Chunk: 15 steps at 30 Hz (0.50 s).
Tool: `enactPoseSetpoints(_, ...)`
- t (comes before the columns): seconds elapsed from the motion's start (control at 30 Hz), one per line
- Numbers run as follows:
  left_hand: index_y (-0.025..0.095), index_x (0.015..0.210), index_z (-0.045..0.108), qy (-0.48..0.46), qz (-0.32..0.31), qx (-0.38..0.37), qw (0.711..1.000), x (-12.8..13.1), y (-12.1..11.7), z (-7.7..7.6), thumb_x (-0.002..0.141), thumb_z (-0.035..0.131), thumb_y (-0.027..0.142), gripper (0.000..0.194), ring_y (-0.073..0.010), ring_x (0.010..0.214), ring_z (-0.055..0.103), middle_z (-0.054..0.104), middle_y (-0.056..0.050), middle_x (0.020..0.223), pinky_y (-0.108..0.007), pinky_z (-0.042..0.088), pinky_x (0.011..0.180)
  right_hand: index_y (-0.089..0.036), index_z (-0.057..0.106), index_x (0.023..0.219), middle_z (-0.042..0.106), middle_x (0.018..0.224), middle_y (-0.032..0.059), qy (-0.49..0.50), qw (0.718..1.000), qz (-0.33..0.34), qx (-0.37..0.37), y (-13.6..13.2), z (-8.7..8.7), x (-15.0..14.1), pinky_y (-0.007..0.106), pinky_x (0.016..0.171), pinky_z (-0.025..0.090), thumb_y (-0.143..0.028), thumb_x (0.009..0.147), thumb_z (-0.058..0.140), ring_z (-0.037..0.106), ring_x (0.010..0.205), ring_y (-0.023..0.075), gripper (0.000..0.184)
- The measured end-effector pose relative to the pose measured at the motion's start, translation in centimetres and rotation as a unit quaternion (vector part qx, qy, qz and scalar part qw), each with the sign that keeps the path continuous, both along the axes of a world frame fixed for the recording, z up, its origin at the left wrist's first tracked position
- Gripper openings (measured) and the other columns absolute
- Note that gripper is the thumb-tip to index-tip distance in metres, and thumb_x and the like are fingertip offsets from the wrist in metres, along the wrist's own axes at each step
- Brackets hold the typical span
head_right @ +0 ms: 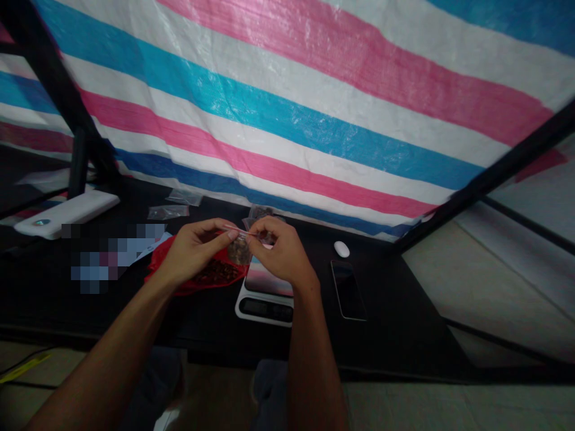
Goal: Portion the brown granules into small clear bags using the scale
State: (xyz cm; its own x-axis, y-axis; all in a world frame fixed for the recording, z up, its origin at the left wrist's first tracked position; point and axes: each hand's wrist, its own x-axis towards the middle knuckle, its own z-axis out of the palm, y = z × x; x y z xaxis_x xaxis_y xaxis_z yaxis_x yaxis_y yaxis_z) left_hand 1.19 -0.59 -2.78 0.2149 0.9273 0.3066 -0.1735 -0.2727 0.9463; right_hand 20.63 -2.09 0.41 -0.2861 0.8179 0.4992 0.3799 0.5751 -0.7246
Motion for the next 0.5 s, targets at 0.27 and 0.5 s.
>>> enactPoseSetpoints(0.27,0.017,0.087,0.081,0.034,0.013,0.021,0.999,0.1,0.0,0.3,0.083,0.083,0.042,0.026,-0.0187,0.078,0.072,0.081,-0.005,0.086,-0.028,0.056,0.075,-0.02,0.066,0.081,0.067,0.085,0.0024,0.007,1.0,-0.002,0.007,0.1,-0.2,-0.8,0.031,0.075,0.049,-0.028,0.091,0.067,0.062,0.08,0.0166,0.012)
enactPoseSetpoints(0.5,0.018,0.085,0.085,0.064,0.01,-0.001,0.998,-0.5,0.2,0.7,0.078,0.085,0.048,0.031,-0.0229,0.083,0.075,0.085,-0.007,0.091,-0.032,0.058,0.08,-0.021,0.072,0.08,0.072,0.084,0.0026,0.021,0.999,-0.024,-0.02,0.0,-0.4,0.2,0.031,0.071,0.048,-0.036,0.092,0.075,0.062,0.077,0.0167,0.019)
